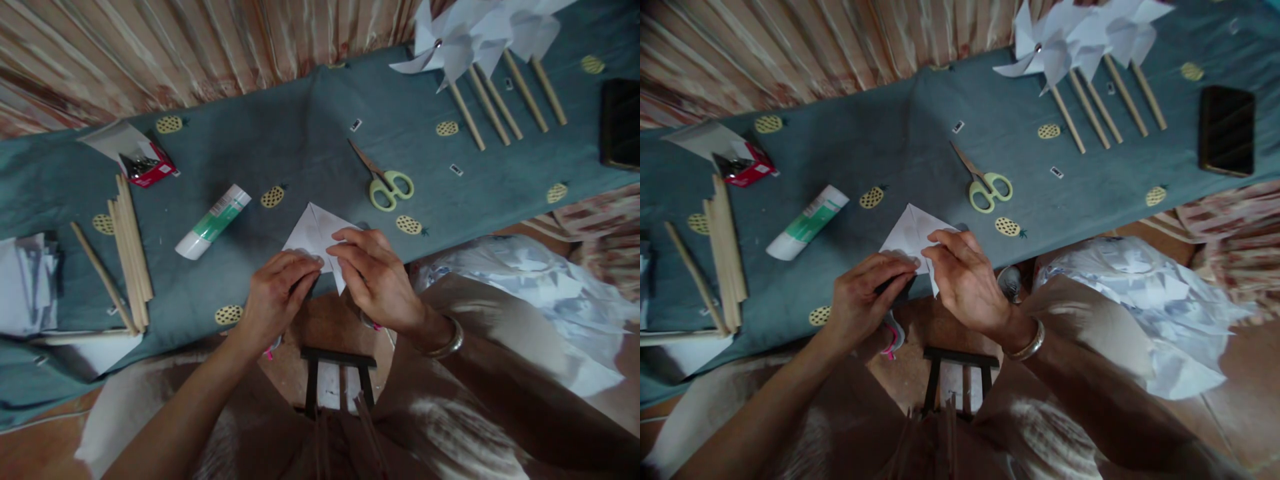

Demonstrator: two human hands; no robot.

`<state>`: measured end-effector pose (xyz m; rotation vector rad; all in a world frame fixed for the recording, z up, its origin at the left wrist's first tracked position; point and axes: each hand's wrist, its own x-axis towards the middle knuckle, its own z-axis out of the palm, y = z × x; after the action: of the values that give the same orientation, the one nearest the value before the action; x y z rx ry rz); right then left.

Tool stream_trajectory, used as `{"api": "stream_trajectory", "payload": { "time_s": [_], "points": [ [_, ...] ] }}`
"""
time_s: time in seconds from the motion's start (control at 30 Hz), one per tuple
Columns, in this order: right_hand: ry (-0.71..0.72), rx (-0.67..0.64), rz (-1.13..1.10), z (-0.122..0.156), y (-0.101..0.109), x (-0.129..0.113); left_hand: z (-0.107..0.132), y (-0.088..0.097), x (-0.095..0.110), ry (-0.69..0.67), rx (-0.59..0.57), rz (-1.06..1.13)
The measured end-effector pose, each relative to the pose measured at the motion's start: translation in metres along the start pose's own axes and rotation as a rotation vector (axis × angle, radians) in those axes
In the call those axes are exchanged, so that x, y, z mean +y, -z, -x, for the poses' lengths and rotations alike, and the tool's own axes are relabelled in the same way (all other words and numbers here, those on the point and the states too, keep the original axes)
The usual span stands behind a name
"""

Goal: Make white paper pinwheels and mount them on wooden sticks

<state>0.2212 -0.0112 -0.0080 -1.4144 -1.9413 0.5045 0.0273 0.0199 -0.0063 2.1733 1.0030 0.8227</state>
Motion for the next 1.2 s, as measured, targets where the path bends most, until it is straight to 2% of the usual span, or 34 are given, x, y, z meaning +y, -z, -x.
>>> {"api": "stream_trajectory", "payload": {
  "time_s": [0.23,0.5,0.93,1.2],
  "points": [
    [0.020,-0.006,-0.003,-0.0020,-0.0009,-0.0006,-0.0001,0.0010,-0.0003,-0.009,-0.014,-0.005],
    [-0.072,0.014,-0.081,-0.0053,0.0039,0.0014,0.0002,-0.0001,-0.0008,-0.003,-0.012,0.005],
    [0.021,-0.026,-0.024,-0.0041,0.0006,0.0021,-0.0005,0.0007,-0.0014,-0.023,-0.017,-0.018],
    [0.120,-0.021,0.117,-0.0026,-0.0047,0.0017,0.0002,-0.0001,-0.0013,-0.030,-0.015,-0.021]
  ]
}}
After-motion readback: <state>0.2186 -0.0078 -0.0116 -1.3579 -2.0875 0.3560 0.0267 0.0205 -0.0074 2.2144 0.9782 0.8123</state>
